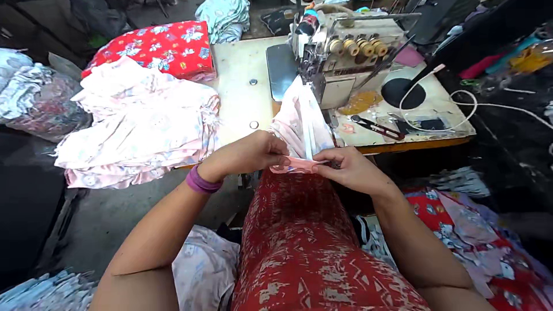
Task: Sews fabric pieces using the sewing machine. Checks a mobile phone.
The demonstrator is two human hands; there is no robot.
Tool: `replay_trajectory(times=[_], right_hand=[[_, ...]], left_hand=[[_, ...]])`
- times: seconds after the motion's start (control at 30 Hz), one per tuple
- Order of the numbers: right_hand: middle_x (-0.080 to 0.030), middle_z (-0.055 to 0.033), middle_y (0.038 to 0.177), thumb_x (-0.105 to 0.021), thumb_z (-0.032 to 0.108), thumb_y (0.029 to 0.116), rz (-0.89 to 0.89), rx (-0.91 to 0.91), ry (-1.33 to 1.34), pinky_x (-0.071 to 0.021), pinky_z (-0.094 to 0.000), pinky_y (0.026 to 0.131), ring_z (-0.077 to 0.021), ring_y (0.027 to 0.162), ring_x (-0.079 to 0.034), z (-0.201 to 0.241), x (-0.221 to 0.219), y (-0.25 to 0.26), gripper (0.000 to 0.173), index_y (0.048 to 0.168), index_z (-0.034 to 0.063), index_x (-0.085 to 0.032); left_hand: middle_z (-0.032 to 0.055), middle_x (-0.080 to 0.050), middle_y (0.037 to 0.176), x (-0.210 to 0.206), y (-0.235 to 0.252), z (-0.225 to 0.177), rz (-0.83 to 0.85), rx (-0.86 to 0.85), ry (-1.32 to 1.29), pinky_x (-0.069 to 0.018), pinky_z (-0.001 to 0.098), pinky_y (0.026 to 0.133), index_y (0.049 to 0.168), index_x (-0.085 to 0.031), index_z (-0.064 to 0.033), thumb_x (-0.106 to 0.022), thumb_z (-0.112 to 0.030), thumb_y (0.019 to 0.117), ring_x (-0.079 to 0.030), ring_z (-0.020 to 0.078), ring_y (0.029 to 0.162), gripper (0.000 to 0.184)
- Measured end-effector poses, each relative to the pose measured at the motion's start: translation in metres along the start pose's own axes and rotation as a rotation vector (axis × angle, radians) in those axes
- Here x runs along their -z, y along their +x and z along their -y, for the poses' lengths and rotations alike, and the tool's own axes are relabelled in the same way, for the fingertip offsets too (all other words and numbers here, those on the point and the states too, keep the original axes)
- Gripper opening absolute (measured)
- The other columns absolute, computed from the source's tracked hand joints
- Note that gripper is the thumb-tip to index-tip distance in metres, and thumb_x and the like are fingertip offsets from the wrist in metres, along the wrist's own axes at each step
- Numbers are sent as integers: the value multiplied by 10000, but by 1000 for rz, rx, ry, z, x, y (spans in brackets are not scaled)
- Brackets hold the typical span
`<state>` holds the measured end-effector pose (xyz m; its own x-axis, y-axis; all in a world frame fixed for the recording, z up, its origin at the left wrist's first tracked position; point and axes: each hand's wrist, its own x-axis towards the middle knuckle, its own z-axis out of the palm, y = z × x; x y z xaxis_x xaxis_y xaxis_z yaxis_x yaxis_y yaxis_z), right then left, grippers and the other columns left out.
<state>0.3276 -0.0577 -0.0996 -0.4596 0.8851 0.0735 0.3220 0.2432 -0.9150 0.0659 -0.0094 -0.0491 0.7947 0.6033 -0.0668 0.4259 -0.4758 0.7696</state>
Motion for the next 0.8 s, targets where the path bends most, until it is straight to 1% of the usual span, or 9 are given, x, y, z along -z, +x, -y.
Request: replay_trajectory(times=[0.13, 0.3, 0.4, 0.47, 0.53, 0.63, 0.67, 0.73, 0.8], right_hand=[[-692, 66, 824, -644, 181, 970, -1, 134, 51, -528, -129, 695, 66, 756, -627, 9, -11, 13, 139, 945, 69, -722], [-671, 45, 773, -747, 198, 912, -49, 135, -45, -511, -137, 669, 42, 722, -612, 10, -18, 13, 137, 884, 64, -746], [-674, 48, 780, -720, 209, 916, -72, 166, -204, -462, -243, 872, -14, 822, -601, 11, -19, 4, 147, 884, 72, -763], [-671, 21, 775, -707, 200, 919, -79, 222, -284, -411, -339, 982, -62, 838, -604, 11, -16, 0, 162, 866, 56, -756], [-652, 3, 764, -695, 214, 926, -84, 284, -339, -386, -414, 1035, -97, 842, -616, 10, -12, -3, 187, 835, 58, -743], [-697, -2, 833, -688, 201, 923, -101, 291, -370, -348, -472, 1108, -113, 948, -650, 10, -6, -7, 163, 841, 80, -760], [-706, -11, 845, -691, 186, 916, -110, 291, -373, -336, -482, 1116, -123, 964, -654, 10, -7, -8, 152, 838, 76, -763], [-703, -12, 840, -693, 195, 926, -119, 280, -383, -317, -499, 1128, -128, 963, -658, 9, -10, -9, 161, 834, 75, -749], [-703, -1, 830, -704, 202, 922, -149, 269, -367, -312, -492, 1139, -110, 949, -659, 9, -13, -9, 159, 841, 73, -750]], left_hand=[[-17, -688, 740, -11, 1, -9, -53, -131, 118, -473, 133, 612, 897, -770, -48, -654, -85, 971, -591, -36, 654, 142], [-12, -683, 707, -11, -3, -19, -142, -49, 186, -471, 142, 588, 863, -761, -56, -724, -107, 930, -594, -23, 624, 92], [-15, -662, 683, -16, 1, -17, -113, -92, 268, -463, 182, 568, 846, -750, -71, -711, -127, 941, -584, 11, 604, 117], [22, -660, 710, -19, 5, -20, -103, -179, 387, -483, 271, 597, 842, -738, -66, -698, -112, 942, -606, 98, 635, 117], [73, -677, 782, -21, 10, -26, -138, -272, 473, -525, 343, 619, 856, -738, -43, -737, -78, 887, -652, 180, 678, 46], [147, -667, 1167, -17, 22, -26, -98, -309, 462, -578, 377, 705, 1118, -712, -30, -771, -123, 880, -695, 229, 831, 262], [144, -680, 1175, -16, 26, -21, -65, -323, 441, -583, 381, 738, 1098, -733, -36, -752, -148, 900, -704, 228, 872, 229], [97, -724, 977, -15, 29, -14, -18, -356, 422, -570, 362, 720, 925, -763, -51, -706, -161, 928, -707, 198, 837, 124], [54, -694, 885, -12, 28, -15, 7, -346, 454, -541, 332, 662, 855, -746, -78, -666, -172, 945, -669, 157, 760, 153]])
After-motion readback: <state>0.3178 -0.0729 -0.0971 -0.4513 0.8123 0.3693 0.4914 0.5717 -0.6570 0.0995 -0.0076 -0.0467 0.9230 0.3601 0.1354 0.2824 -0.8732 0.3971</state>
